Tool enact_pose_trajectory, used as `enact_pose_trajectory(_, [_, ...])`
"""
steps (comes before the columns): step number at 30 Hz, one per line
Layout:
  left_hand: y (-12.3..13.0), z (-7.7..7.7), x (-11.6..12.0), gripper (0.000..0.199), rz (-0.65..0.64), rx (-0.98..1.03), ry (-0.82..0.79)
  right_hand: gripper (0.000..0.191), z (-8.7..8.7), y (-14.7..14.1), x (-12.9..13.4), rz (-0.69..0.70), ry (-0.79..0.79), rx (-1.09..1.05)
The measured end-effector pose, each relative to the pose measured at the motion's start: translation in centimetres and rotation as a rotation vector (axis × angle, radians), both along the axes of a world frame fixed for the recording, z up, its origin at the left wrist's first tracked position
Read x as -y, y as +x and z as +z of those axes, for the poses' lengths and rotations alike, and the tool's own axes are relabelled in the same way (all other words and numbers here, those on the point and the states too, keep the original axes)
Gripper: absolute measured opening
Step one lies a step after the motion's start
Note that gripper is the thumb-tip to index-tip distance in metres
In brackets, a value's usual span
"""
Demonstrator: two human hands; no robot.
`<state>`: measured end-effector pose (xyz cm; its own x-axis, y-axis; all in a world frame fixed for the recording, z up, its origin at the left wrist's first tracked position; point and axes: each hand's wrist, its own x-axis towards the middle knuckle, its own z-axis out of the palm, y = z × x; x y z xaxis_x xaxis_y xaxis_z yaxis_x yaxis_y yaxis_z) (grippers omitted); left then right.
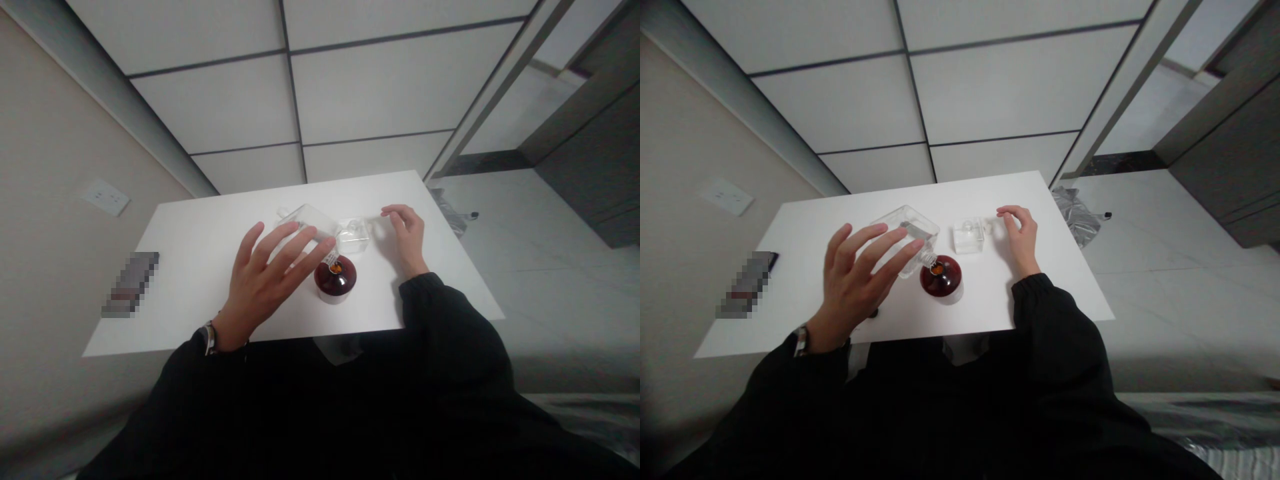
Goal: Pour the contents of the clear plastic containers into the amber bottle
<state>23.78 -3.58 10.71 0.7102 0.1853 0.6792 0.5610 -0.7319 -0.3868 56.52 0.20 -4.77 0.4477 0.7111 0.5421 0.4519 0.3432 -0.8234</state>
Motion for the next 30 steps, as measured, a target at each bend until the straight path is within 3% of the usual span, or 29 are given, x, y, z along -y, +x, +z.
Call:
enact_pose_trajectory(9, [-0.41, -0.34, -0.10, 0.078, -0.018, 0.028, -0.130, 0.031, -0.18, 0.05, 0.00, -0.005, -0.004, 0.008])
enact_pose_trajectory(16, [-0.13, -0.10, -0.14, 0.062, 0.000, 0.017, -0.016, 0.030, -0.12, 0.08, 0.01, -0.001, -0.004, 0.002])
enact_pose_trajectory(22, [-0.25, -0.21, -0.09, 0.070, 0.002, 0.014, -0.072, 0.028, -0.04, 0.08, 0.07, 0.004, -0.004, 0.000])
enact_pose_trajectory(30, [-0.10, -0.28, 0.15, 0.052, 0.014, 0.002, 0.003, 0.024, -0.60, 0.26, 0.00, 0.005, -0.010, 0.000])
